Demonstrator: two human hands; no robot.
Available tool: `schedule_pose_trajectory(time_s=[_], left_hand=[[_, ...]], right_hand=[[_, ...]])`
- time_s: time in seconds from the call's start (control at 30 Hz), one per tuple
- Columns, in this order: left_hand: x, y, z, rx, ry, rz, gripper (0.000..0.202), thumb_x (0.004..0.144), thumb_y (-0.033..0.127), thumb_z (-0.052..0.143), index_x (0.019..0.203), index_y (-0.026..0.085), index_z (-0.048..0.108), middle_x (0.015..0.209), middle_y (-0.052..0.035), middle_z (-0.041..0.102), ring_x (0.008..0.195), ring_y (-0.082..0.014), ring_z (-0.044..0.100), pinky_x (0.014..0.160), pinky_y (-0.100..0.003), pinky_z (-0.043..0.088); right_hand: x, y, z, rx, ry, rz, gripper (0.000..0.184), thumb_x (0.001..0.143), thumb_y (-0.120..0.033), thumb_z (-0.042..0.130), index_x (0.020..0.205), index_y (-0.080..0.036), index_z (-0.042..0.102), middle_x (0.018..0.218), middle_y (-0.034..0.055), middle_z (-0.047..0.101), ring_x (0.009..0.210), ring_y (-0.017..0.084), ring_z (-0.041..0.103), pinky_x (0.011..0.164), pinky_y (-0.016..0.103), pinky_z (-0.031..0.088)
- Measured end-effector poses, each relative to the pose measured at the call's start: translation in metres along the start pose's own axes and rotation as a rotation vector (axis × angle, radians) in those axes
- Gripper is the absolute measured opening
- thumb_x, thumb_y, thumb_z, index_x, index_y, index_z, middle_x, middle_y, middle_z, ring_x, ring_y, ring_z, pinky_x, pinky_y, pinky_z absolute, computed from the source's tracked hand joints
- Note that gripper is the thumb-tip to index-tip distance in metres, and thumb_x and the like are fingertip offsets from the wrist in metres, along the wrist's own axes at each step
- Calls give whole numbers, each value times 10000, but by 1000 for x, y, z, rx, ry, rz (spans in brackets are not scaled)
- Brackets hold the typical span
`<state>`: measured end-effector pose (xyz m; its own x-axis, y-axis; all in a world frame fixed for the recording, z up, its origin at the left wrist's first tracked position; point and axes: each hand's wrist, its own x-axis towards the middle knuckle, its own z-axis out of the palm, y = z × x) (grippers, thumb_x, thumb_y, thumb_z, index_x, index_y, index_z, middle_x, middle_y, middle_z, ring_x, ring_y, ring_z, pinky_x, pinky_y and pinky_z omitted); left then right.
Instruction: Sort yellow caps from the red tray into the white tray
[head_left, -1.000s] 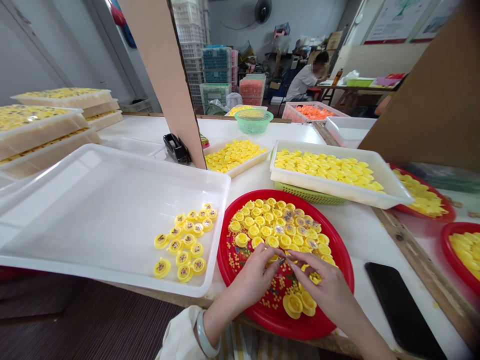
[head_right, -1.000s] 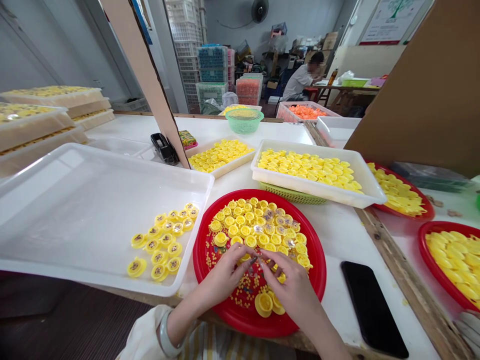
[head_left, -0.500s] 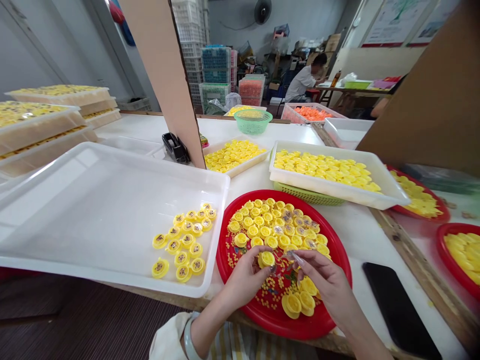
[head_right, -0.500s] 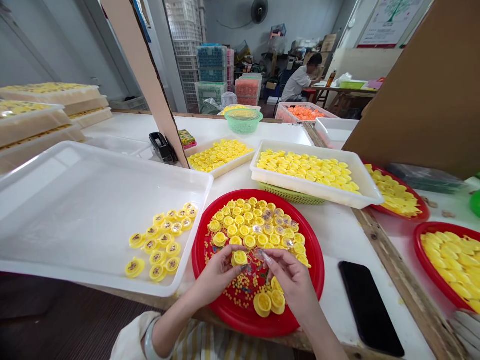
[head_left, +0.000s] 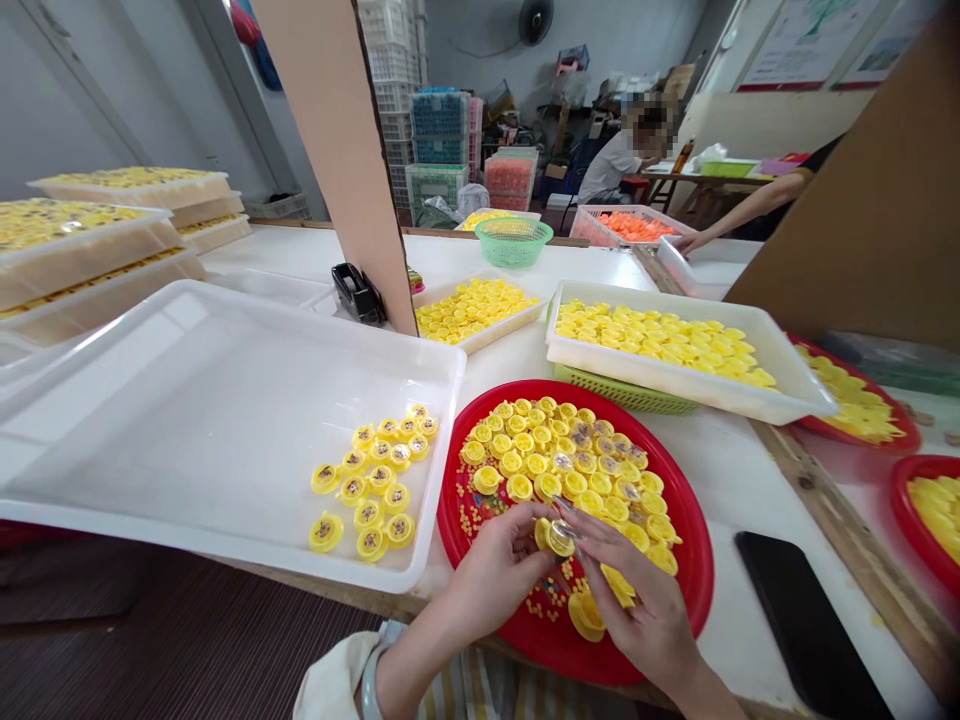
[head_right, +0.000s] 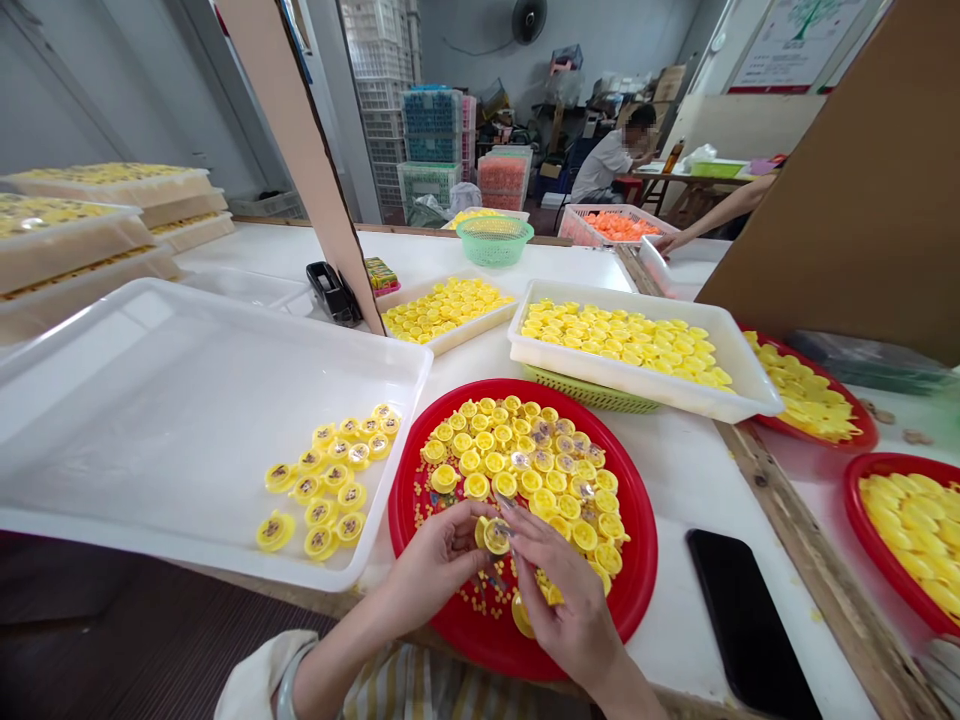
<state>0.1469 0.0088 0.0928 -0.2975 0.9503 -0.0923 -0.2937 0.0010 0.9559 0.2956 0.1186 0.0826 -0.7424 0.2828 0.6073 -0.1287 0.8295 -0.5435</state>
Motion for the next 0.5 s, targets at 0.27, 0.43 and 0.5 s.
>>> schedule_pose_trajectory(time_s=[0.27,0.43,0.5], left_hand=[[0,7,5,292,90,26,376,770,65,542,1105,195,655,837,-7,691,704,-139,601,671,-243,460],[7,-2,-1,87,146,2,304,755,95,566,1048,171,592,906,-28,663,776,-141,614,679,-229,462],[7,-4,-6,81,180,-51,289,756,126,590,1040,172,563,873,-21,642,754,-142,610,654,-228,459]], right_hand=[[9,-20,14,-242,238,60,207,874,-148,648,1073,-181,601,998,86,720,913,182,707,845,299,591],[17,-17,12,-227,236,225,219,893,-243,643,1102,-196,597,996,59,722,893,176,707,829,280,586],[15,-7,2,-281,251,225,289,883,-261,656,1151,-189,577,1004,61,720,910,185,701,856,297,575]])
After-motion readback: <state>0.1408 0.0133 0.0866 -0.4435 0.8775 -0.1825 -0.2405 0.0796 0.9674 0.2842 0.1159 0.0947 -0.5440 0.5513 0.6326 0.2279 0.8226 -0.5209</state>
